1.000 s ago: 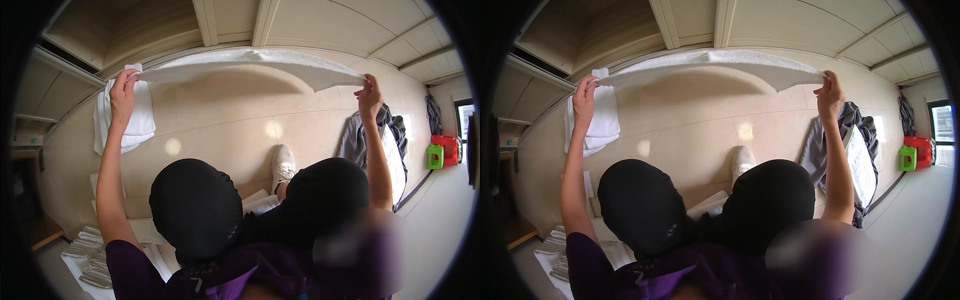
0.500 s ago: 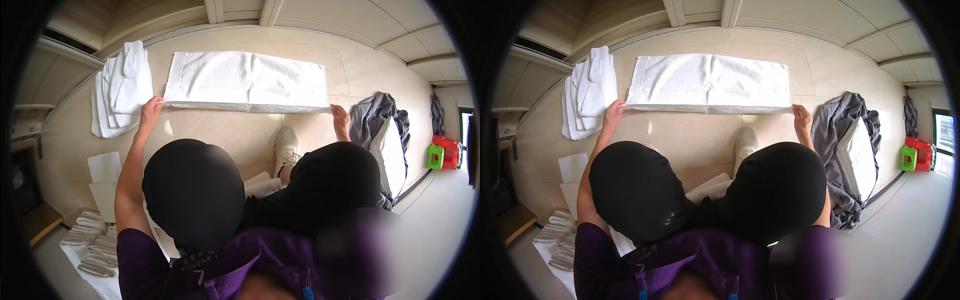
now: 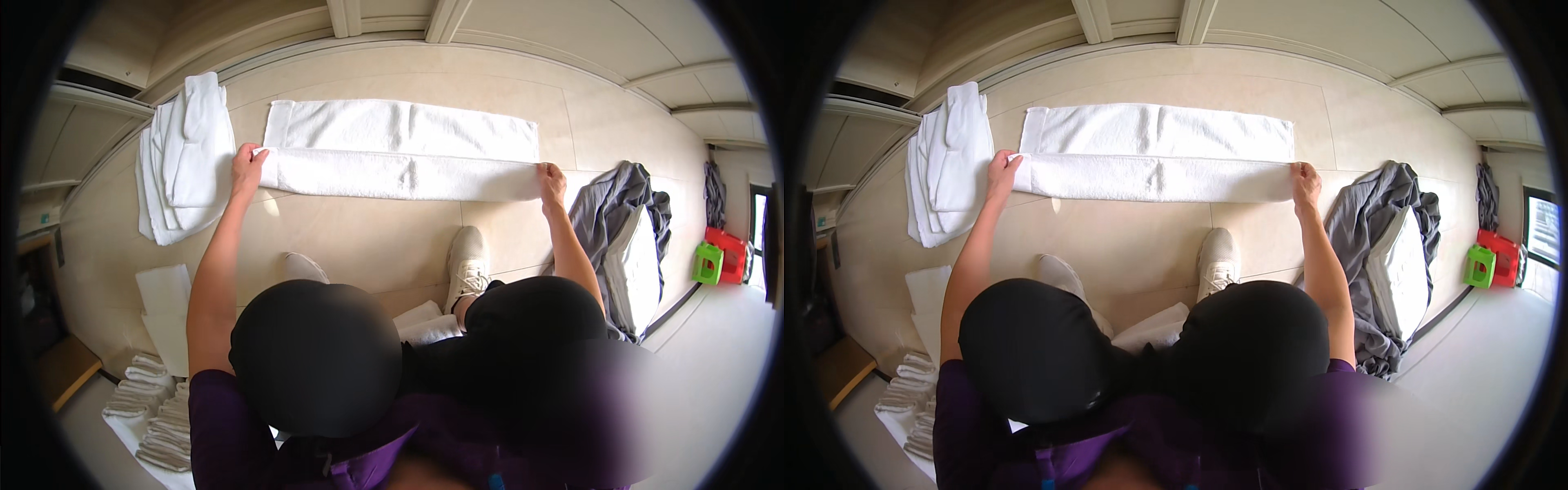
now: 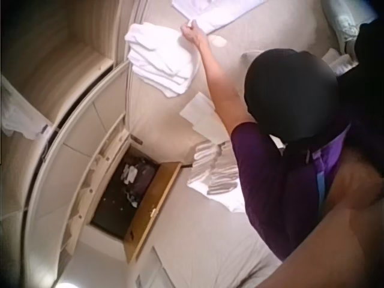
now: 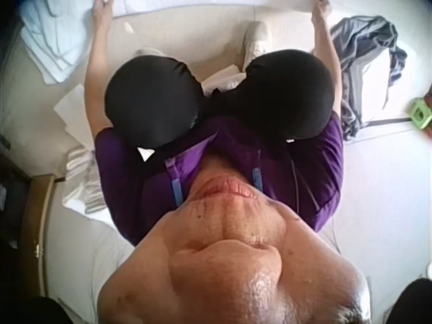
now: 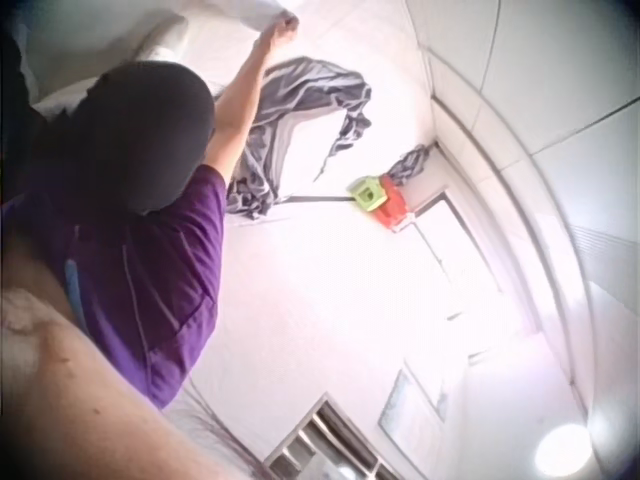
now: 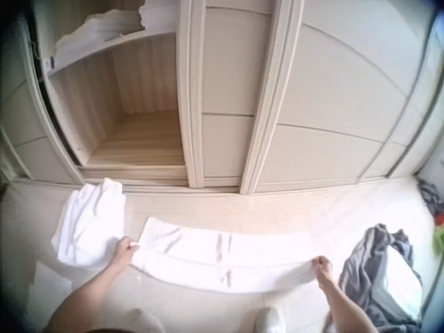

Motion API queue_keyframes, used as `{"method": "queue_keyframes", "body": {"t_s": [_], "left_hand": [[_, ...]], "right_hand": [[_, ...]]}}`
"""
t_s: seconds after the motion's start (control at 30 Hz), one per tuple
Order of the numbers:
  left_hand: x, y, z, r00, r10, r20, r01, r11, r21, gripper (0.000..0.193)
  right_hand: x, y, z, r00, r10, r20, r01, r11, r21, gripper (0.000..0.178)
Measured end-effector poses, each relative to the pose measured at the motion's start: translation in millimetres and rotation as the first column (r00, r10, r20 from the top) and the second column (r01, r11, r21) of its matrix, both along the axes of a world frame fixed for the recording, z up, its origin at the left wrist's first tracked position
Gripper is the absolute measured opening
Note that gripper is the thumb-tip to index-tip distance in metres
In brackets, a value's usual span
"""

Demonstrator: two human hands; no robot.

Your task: The person repeatedly folds towels lengthwise and crosswise on the floor by hand and places each folded towel onto a stack.

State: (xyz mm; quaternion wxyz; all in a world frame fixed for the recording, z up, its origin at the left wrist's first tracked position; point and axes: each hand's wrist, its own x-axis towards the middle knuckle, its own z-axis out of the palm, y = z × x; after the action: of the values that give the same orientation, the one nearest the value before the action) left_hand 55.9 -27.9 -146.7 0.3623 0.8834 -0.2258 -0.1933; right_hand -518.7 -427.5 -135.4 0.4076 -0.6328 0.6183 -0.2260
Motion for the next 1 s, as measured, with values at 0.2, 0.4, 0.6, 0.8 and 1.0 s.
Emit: {"method": "queue_keyframes", "body": {"t_s": [0.2, 0.4, 0.6, 0.8, 1.0], "left_hand": [[11, 2, -30, 0.985, 0.017, 0.17, -0.028, 0.997, 0.066, 0.027], [-29, -27, -11, 0.929, -0.118, 0.351, -0.007, 0.942, 0.335, 0.027], [-35, -24, -1, 0.853, -0.154, 0.498, -0.078, 0.907, 0.415, 0.023], [-37, -53, 8, 0.797, -0.122, 0.592, -0.121, 0.927, 0.354, 0.045], [-4, -112, 36, 0.603, -0.517, 0.608, 0.519, 0.832, 0.193, 0.038]], "right_hand": [[25, -3, -13, 0.953, -0.004, -0.303, -0.006, 0.999, -0.032, 0.033], [28, 2, -9, 0.834, -0.037, -0.55, -0.04, 0.991, -0.126, 0.026], [62, 31, 1, 0.757, 0.032, -0.653, -0.184, 0.969, -0.165, 0.026], [-7, -33, -50, 0.744, -0.291, -0.602, -0.123, 0.825, -0.551, 0.031], [107, -50, 13, 0.778, 0.255, -0.574, -0.531, 0.756, -0.383, 0.032]]}}
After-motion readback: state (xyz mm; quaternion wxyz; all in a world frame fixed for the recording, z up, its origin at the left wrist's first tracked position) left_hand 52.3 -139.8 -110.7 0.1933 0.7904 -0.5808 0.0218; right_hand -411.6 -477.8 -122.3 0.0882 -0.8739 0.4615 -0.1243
